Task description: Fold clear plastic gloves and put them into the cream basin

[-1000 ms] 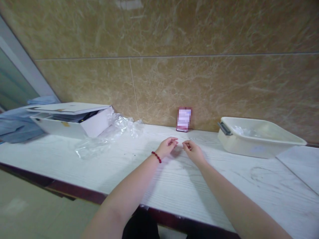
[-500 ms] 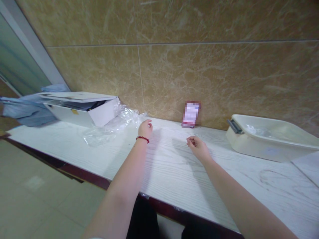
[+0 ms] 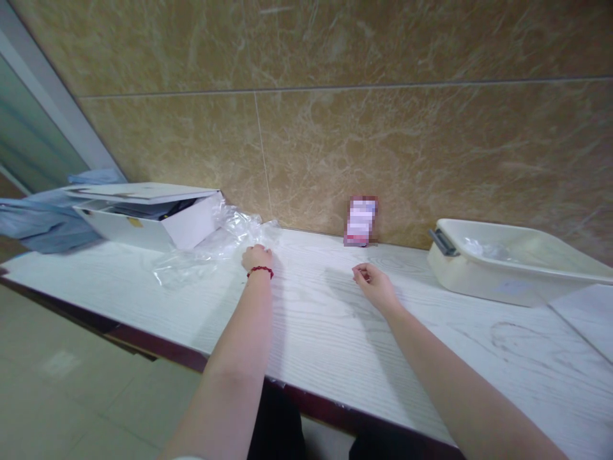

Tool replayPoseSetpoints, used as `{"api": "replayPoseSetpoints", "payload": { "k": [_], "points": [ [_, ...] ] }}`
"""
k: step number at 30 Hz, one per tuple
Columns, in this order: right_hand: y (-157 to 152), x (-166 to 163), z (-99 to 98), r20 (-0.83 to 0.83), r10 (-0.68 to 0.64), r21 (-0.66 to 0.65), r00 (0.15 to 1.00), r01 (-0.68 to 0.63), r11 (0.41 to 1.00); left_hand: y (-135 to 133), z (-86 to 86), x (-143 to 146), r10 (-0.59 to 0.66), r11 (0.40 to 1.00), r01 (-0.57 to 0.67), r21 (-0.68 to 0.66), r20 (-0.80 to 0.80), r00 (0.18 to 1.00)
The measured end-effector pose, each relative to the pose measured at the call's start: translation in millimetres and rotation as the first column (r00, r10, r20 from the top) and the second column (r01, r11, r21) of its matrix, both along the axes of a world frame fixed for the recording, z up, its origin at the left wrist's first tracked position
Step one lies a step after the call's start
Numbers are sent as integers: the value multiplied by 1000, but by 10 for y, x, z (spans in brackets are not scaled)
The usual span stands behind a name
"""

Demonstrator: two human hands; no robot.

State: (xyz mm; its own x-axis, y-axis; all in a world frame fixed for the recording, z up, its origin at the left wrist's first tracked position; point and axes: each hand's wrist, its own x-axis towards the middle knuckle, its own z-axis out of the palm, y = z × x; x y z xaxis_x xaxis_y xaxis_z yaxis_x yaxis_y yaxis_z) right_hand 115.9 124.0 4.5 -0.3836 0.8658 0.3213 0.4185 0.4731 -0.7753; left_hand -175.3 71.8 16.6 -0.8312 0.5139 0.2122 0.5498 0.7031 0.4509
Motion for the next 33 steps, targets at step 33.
{"api": "replayPoseSetpoints", "payload": {
  "k": [33],
  "points": [
    [-58,-58,20,-116,47,93,992,-36,995,-30,135,1323,-983,176,922,343,5,186]
  ]
}}
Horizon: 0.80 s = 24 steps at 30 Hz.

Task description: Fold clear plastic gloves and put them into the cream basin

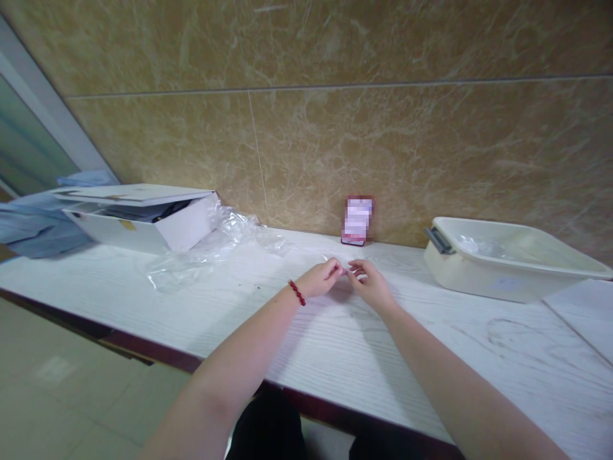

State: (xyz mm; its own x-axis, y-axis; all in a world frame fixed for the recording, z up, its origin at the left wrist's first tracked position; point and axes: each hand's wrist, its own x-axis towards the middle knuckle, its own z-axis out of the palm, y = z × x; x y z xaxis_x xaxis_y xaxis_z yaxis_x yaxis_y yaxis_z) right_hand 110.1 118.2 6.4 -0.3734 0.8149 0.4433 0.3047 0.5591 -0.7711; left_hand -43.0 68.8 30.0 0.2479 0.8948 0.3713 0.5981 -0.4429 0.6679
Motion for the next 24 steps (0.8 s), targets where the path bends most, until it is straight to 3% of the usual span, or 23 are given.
{"api": "replayPoseSetpoints", "payload": {
  "k": [4,10,15,20,24],
  "points": [
    [-20,6,6,38,55,91,998,-58,994,-12,-1,9,-14,999,17,-36,79,997],
    [-27,20,18,68,61,156,996,-71,985,-27,27,25,-59,983,119,-143,369,928],
    [-48,34,79,86,42,173,995,-57,983,5,47,8,16,994,39,-103,489,872],
    [-66,51,132,124,37,196,992,-61,979,67,23,-27,50,998,-11,-61,689,723],
    [-60,56,123,185,97,199,978,-134,971,85,36,-34,52,995,39,-89,826,561]
  ]
}}
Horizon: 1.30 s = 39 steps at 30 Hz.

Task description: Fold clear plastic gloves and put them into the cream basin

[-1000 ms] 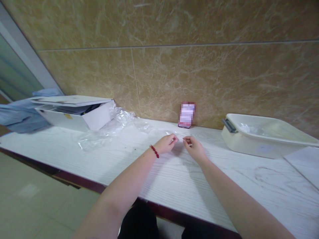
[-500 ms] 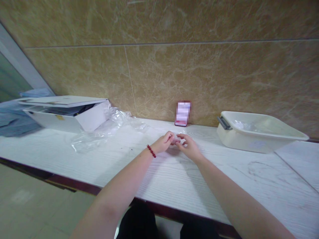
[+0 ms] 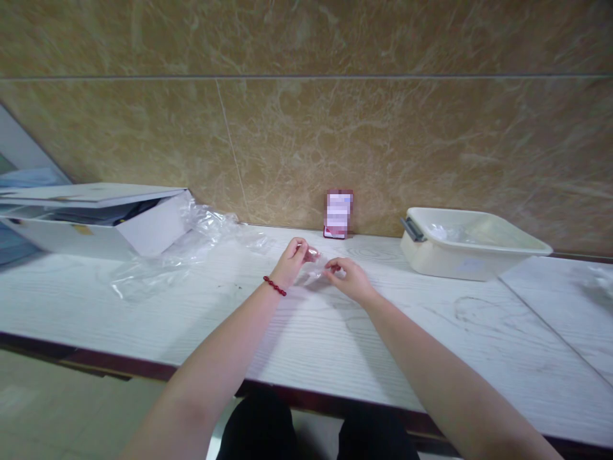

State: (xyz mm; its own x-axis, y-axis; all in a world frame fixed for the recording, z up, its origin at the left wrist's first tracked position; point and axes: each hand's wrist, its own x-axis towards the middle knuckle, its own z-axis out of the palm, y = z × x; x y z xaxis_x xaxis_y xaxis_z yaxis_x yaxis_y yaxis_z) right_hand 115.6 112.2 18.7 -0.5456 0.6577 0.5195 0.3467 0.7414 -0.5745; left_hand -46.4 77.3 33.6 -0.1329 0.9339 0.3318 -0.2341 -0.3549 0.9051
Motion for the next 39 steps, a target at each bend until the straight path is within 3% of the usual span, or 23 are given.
{"api": "replayPoseSetpoints", "payload": {
  "k": [5,10,18,26,29,34,37,39],
  "points": [
    [8,-7,-27,100,6,11,995,-7,1000,3,65,-7,6,1000,1,-32,238,971],
    [-15,-11,-7,131,-11,10,991,10,1000,54,56,-79,51,998,-60,15,341,939],
    [55,24,-10,-168,-301,-185,939,270,945,138,6,-234,244,967,-253,-32,400,883],
    [122,28,-8,-445,-302,-478,843,62,876,159,0,-306,290,955,-287,-74,424,858],
    [127,15,3,-504,-285,-605,815,-97,790,145,24,-311,209,978,-195,-78,437,875],
    [99,-1,19,-517,-265,-745,814,-275,608,87,2,-248,-60,975,124,-186,316,947],
    [84,2,15,-512,-239,-767,825,-313,560,44,-33,-174,-234,933,274,-235,184,955],
    [84,8,14,-522,-243,-766,818,-324,556,22,-45,-132,-255,928,282,-244,135,957]
  ]
}}
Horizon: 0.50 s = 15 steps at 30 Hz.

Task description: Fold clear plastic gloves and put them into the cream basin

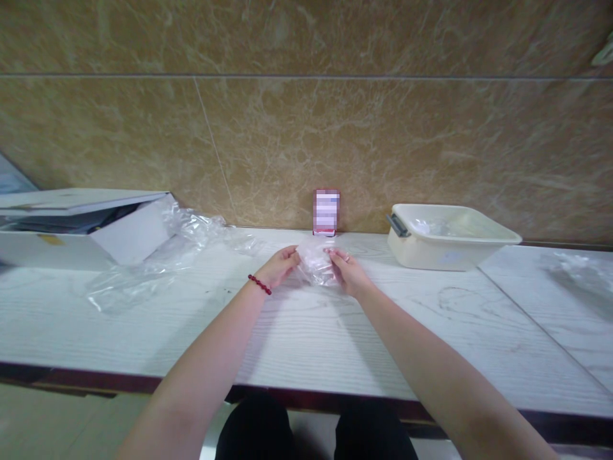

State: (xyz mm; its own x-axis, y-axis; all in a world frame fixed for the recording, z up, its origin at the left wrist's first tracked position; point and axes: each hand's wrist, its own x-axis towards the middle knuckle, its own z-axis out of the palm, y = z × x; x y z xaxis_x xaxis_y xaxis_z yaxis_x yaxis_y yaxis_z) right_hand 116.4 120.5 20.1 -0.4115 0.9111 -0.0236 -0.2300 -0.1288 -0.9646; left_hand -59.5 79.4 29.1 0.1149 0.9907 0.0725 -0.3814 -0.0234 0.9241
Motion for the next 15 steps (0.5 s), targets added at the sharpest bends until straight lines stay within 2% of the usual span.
{"api": "replayPoseSetpoints", "payload": {
  "k": [4,8,10,15],
  "points": [
    [10,15,14,-38,-66,9,997,66,998,-33,26,47,73,997,-73,-37,7,997],
    [7,17,24,-89,-46,66,995,52,996,-71,97,52,4,995,8,-104,116,993],
    [0,12,23,-72,-46,82,996,52,995,-86,124,41,-27,992,47,-114,174,984],
    [-24,2,7,12,23,122,1000,-24,992,-106,146,0,25,997,-9,-75,208,978]
  ]
}}
